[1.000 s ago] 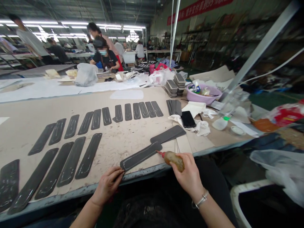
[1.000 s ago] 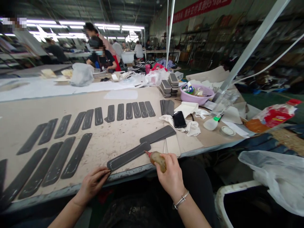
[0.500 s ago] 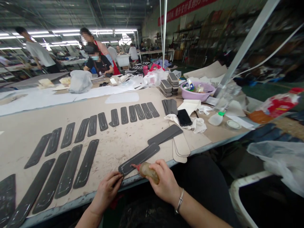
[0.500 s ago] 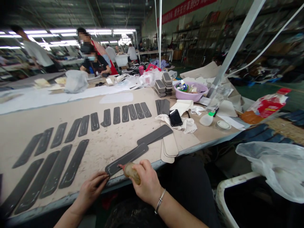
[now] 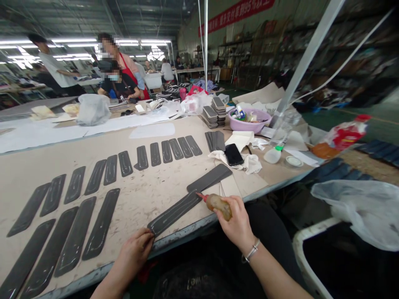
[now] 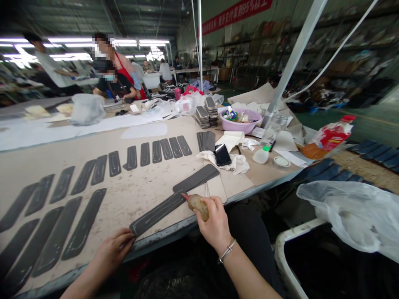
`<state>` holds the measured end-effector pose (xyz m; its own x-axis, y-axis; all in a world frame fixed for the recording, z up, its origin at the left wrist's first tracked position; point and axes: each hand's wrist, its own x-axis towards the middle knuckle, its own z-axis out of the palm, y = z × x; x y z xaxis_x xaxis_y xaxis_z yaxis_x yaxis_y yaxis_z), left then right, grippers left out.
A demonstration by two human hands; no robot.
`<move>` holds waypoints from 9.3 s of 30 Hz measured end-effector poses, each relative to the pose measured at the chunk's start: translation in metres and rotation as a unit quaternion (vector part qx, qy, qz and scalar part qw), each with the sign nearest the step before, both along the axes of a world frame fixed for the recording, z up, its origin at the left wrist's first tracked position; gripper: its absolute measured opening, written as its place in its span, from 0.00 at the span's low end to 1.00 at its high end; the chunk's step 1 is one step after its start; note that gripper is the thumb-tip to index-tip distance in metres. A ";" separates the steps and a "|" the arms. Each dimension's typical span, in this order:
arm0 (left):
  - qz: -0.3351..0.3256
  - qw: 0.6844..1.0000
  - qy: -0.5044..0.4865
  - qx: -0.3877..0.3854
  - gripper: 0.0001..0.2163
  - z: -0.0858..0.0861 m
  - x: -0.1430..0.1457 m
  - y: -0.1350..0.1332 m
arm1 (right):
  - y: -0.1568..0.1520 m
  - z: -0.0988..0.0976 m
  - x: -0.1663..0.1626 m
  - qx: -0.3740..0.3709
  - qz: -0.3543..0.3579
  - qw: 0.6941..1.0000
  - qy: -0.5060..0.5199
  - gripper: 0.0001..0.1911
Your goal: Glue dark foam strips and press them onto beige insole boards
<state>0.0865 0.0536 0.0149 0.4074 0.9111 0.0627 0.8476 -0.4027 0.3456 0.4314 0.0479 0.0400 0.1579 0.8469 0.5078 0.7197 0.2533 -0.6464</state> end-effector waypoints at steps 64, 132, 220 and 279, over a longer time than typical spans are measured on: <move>0.366 0.921 0.130 0.042 0.15 0.027 -0.058 0.014 | -0.007 0.008 0.027 -0.110 0.016 0.852 0.511 0.26; 0.017 0.988 -0.022 0.152 0.09 -0.009 0.063 0.014 | -0.010 -0.020 -0.040 -0.045 0.071 0.983 0.163 0.19; -0.078 0.981 -0.091 0.153 0.06 -0.008 0.029 0.024 | -0.020 0.007 0.020 -0.030 -0.028 0.998 -0.050 0.12; 0.165 0.927 0.023 0.336 0.04 0.044 -0.018 0.007 | -0.007 -0.005 0.049 -0.117 -0.039 0.841 0.527 0.29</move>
